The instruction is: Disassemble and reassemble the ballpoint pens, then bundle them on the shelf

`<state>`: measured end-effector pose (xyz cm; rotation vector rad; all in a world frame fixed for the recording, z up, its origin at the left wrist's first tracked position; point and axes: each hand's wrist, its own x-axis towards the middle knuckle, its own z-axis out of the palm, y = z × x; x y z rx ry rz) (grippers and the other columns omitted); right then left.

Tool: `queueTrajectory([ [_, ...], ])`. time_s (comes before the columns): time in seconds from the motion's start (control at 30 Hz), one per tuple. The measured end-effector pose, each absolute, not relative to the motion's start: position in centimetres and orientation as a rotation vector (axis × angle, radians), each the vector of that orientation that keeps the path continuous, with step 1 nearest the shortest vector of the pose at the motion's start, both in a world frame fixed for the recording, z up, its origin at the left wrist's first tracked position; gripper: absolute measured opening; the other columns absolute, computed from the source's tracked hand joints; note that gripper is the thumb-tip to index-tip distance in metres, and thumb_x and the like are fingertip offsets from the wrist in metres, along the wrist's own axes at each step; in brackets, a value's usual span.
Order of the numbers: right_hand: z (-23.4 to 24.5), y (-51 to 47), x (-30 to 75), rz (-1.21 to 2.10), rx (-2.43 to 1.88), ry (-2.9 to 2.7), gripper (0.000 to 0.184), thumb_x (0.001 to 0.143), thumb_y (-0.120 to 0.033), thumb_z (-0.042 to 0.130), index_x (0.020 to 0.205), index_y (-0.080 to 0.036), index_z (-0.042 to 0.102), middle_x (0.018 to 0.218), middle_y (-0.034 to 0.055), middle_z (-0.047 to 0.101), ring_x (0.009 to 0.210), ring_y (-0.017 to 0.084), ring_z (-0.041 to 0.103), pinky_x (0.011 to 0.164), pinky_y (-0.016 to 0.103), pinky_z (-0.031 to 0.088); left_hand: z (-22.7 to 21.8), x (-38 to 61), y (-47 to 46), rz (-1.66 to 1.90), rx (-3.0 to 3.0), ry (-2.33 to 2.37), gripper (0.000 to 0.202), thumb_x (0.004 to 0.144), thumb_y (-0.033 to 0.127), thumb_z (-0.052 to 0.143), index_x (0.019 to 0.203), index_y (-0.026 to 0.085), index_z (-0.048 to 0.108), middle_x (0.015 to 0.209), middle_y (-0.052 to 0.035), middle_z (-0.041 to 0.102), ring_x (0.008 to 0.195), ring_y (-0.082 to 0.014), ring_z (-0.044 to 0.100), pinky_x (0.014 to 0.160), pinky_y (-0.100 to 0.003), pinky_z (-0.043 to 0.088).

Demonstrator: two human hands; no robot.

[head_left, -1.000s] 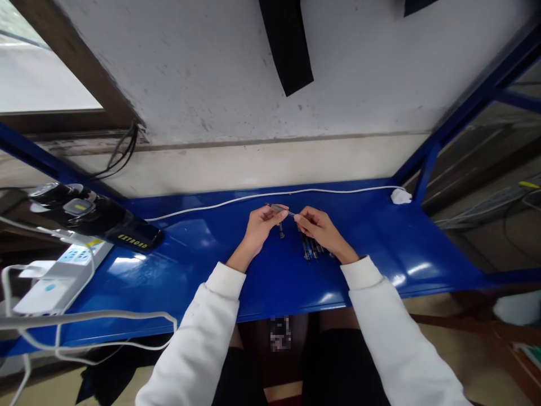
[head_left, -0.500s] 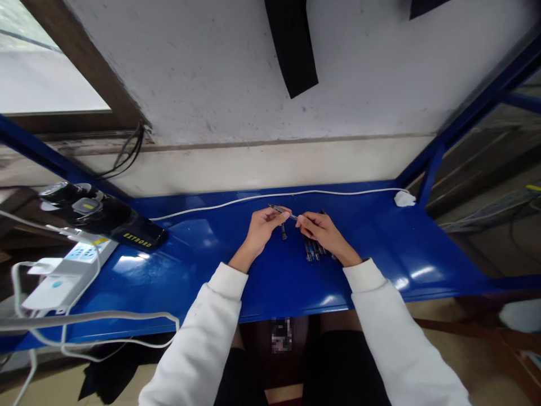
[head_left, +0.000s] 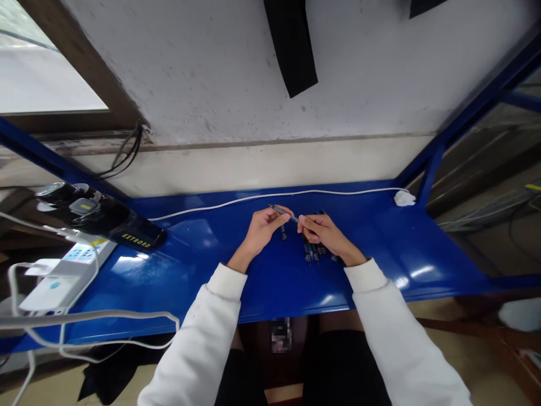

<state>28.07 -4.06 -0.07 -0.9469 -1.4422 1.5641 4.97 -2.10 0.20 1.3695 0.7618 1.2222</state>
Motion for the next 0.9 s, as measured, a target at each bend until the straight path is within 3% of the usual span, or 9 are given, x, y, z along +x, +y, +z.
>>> queueTrajectory([
  [0.23,-0.2,-4.0,27.6,1.594,-0.899,-1.301,0.048,0.108,-0.062,0.074,0.092,-0.017,0.079,0.055,-0.0074,0.044,0.048,0.008,0.032,0.050,0.028,0.022,-1.0,4.8,-1.5,1.171,1.641,0.831,0.030,0.107,0.047,0.076,0.121,0.021,0.081,0.121,-0.0112,0.083,0.107,-0.0240,0.077,0.096,-0.039,0.058],
  [0.33,0.4,-3.8,27.7,1.538,-0.840,-1.117,0.046,0.103,-0.063,0.080,0.095,-0.018,0.080,0.058,-0.0078,0.042,0.048,0.007,0.030,0.048,0.027,0.022,-2.1,4.5,-0.9,1.136,1.947,1.053,0.037,0.100,0.043,0.086,0.130,0.023,0.076,0.125,-0.0112,0.081,0.117,-0.0284,0.074,0.104,-0.046,0.056],
  [0.43,1.1,-3.5,28.2,1.473,-0.764,-0.920,0.044,0.099,-0.063,0.085,0.097,-0.019,0.079,0.062,-0.0084,0.039,0.049,0.007,0.025,0.046,0.025,0.022,-2.9,3.9,-0.5,1.074,2.202,1.236,0.036,0.095,0.035,0.091,0.125,0.023,0.074,0.119,-0.0101,0.078,0.118,-0.0316,0.072,0.114,-0.054,0.051],
  [0.67,1.1,-2.5,30.0,1.460,-0.630,-0.693,0.039,0.092,-0.055,0.094,0.099,-0.020,0.077,0.067,-0.0099,0.030,0.053,0.009,0.019,0.042,0.023,0.027,-3.0,2.8,-0.1,1.004,2.190,1.461,0.029,0.092,0.010,0.076,0.117,0.023,0.072,0.111,-0.0065,0.077,0.103,-0.0271,0.072,0.097,-0.045,0.055],
  [0.9,0.3,-2.7,31.1,1.372,-0.646,-0.630,0.038,0.085,-0.043,0.100,0.100,-0.021,0.072,0.071,-0.0095,0.035,0.055,0.008,0.027,0.043,0.020,0.030,-3.3,1.8,-0.8,1.016,2.205,1.558,0.023,0.098,0.017,0.070,0.120,0.021,0.077,0.108,-0.0088,0.078,0.092,-0.0264,0.072,0.092,-0.042,0.055],
])
